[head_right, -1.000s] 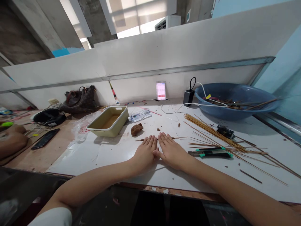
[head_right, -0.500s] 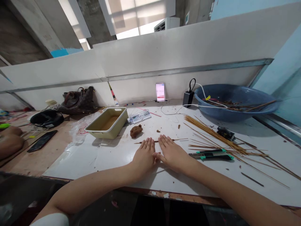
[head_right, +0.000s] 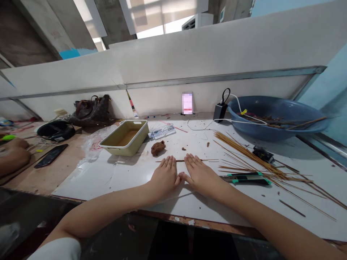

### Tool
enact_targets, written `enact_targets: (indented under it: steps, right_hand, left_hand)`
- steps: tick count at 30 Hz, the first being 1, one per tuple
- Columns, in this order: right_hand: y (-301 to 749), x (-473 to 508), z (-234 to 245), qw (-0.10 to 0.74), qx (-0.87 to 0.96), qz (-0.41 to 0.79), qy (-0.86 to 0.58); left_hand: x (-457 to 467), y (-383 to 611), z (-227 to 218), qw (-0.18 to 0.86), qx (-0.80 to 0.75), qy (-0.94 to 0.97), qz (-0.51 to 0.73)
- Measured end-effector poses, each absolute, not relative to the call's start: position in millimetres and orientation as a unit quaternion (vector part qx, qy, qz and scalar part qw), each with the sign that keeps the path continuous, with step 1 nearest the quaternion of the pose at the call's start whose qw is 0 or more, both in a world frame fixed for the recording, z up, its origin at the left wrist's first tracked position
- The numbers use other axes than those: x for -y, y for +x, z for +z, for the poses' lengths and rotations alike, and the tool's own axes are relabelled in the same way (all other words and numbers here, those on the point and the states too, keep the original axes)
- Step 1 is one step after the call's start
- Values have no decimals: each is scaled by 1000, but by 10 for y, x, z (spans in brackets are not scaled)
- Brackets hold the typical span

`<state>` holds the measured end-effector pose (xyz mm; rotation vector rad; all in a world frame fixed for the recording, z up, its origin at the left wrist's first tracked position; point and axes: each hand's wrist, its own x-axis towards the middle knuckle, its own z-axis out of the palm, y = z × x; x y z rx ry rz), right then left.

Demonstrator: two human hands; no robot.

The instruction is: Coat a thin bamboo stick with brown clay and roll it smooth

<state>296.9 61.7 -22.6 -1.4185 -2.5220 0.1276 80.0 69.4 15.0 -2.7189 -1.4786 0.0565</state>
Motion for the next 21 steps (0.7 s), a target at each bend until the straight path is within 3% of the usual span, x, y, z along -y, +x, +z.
enact_targets:
  steps: [21]
  right_hand:
    - [2883,-700,-227,133,844,15,-519]
  left_hand:
    - [-792,838,176,36,520,-853,12]
